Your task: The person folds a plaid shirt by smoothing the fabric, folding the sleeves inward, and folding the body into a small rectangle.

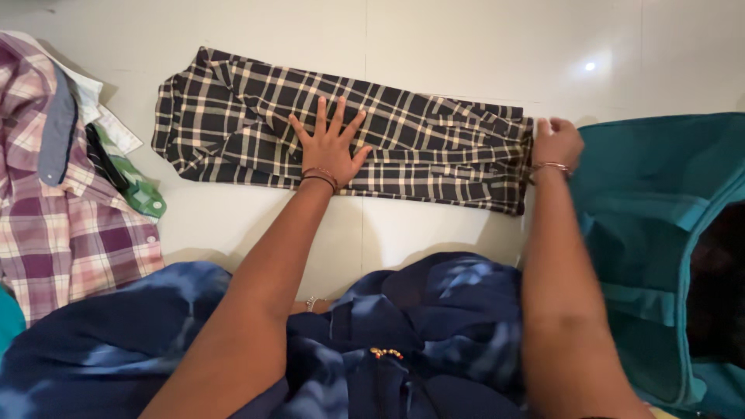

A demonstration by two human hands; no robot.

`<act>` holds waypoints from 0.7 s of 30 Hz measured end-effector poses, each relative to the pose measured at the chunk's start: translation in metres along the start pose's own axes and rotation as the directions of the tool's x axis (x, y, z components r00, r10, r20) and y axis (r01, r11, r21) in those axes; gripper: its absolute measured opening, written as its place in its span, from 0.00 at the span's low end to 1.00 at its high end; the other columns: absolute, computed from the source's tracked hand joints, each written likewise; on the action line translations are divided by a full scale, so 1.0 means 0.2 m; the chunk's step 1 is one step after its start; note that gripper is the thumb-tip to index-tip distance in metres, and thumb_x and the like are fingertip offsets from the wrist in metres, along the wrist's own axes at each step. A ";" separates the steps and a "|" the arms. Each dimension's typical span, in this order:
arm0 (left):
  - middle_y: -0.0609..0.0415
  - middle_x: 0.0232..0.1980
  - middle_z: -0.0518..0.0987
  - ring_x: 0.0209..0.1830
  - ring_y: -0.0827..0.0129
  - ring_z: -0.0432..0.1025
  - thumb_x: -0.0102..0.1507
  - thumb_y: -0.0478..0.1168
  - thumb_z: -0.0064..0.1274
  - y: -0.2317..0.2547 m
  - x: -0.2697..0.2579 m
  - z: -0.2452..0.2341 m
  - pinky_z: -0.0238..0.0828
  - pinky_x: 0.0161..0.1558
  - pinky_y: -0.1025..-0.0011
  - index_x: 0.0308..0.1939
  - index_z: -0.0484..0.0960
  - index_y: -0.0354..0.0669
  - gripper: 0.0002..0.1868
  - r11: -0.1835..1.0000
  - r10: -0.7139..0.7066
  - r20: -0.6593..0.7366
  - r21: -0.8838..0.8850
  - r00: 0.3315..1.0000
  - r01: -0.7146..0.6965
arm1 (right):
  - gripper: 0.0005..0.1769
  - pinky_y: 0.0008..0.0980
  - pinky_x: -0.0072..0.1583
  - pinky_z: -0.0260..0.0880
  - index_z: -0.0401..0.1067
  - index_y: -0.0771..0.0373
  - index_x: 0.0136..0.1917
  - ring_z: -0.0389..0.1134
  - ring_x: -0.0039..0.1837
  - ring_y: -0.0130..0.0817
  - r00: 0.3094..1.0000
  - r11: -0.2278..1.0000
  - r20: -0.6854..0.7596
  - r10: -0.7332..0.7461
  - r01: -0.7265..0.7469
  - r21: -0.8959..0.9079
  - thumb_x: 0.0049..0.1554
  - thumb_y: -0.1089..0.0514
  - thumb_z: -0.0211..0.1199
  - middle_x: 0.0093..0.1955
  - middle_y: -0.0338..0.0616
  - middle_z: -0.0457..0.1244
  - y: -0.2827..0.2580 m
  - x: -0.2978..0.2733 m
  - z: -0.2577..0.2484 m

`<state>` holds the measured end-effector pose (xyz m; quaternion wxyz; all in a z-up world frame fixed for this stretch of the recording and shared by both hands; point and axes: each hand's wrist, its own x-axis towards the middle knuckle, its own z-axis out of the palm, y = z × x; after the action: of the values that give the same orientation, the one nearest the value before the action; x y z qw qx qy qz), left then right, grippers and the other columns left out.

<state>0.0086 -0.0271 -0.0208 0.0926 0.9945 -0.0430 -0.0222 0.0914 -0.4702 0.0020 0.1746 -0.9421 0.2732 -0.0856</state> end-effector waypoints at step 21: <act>0.57 0.84 0.43 0.83 0.51 0.30 0.67 0.69 0.34 0.01 0.00 -0.06 0.23 0.68 0.18 0.78 0.55 0.72 0.36 1.000 -0.012 0.053 -0.014 0.999 0.013 | 0.34 0.38 0.47 0.71 0.76 0.77 0.47 0.71 0.43 0.39 0.871 0.972 0.439 -0.219 0.158 0.172 0.53 0.39 0.74 0.42 0.54 0.70 0.03 -0.03 0.02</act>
<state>0.0087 -0.0268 -0.0078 0.0984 0.9931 -0.0392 -0.0493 0.0836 -0.4703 -0.0045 0.2856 -0.9445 0.1252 0.1032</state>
